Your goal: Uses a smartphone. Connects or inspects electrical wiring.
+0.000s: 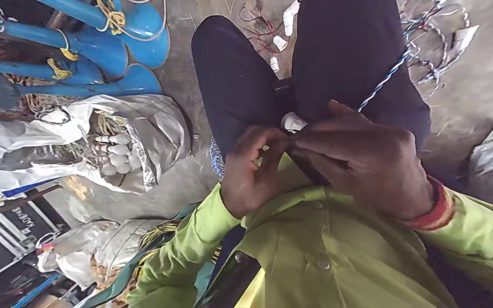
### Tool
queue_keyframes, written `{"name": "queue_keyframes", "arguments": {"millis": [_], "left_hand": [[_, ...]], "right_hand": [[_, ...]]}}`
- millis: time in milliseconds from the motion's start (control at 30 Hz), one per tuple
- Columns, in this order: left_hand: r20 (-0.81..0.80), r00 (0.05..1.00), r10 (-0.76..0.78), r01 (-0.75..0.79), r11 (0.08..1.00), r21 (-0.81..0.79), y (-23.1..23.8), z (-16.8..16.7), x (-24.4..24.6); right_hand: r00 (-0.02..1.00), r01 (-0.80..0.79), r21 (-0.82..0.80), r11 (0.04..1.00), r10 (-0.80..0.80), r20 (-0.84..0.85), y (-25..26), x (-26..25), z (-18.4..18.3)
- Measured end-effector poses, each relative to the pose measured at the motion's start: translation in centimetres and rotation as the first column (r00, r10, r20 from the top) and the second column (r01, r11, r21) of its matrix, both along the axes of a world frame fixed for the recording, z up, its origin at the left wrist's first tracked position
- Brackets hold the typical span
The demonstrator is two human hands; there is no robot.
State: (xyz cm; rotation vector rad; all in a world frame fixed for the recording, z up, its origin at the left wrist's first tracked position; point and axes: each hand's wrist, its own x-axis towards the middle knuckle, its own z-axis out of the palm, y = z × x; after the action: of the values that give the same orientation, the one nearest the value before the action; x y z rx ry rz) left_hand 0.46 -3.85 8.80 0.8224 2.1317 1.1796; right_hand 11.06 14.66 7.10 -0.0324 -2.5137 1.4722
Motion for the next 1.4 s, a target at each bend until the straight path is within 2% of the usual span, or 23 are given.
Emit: {"name": "queue_keyframes", "arguments": {"millis": [67,167,333,467,733,767,833,967,1067,1233,1400], "left_hand": [[0.212,0.976,0.049,-0.049,0.999,-0.007,-0.1,0.0,0.0],[0.48,0.867,0.133,-0.12,0.991,-0.057,0.0,0.3,0.1],[0.804,0.554,0.217,-0.169,0.975,-0.147,-0.2,0.3,-0.8],[0.911,0.372,0.175,-0.121,0.983,-0.139,-0.7,-0.1,-1.5],[0.97,0.2,0.136,-0.124,0.986,-0.112,-1.0,-0.4,-1.7],[0.972,0.201,0.124,-0.127,0.987,-0.1,-1.0,-0.5,-1.7],[0.954,0.277,0.117,-0.13,0.988,-0.084,-1.1,-0.5,-1.5],[0.822,0.561,0.095,-0.076,0.995,-0.063,-1.1,0.1,-1.0],[0.693,0.716,0.084,-0.057,0.996,-0.062,-0.8,0.2,-0.7],[0.51,0.859,0.049,-0.069,0.997,0.02,-0.6,-0.1,0.0],[0.332,0.943,0.03,-0.088,0.983,0.158,-0.6,-0.6,0.6]], "right_hand": [[0.999,0.014,0.046,0.999,-0.012,-0.036,-0.3,0.1,-0.5],[0.997,0.022,0.101,0.995,-0.015,-0.073,-0.5,0.2,-1.2],[0.992,-0.054,0.111,0.992,0.066,-0.106,0.0,0.2,-1.7],[0.975,-0.173,0.065,0.983,0.18,-0.129,1.1,-0.2,-2.0],[0.953,-0.253,0.033,0.967,0.255,-0.165,1.7,-0.8,-2.4],[0.955,-0.251,0.039,0.967,0.254,-0.156,1.8,-0.9,-2.3],[0.956,-0.247,0.043,0.968,0.25,-0.153,1.8,-1.0,-2.3],[0.957,-0.252,0.032,0.967,0.254,-0.138,1.6,-1.0,-2.1],[0.964,-0.232,0.052,0.971,0.236,-0.124,1.5,-1.0,-2.0],[0.974,-0.205,0.03,0.978,0.207,-0.087,1.4,-1.3,-1.4],[0.97,-0.24,-0.052,0.969,0.237,-0.061,1.9,-1.3,-1.1]]}}
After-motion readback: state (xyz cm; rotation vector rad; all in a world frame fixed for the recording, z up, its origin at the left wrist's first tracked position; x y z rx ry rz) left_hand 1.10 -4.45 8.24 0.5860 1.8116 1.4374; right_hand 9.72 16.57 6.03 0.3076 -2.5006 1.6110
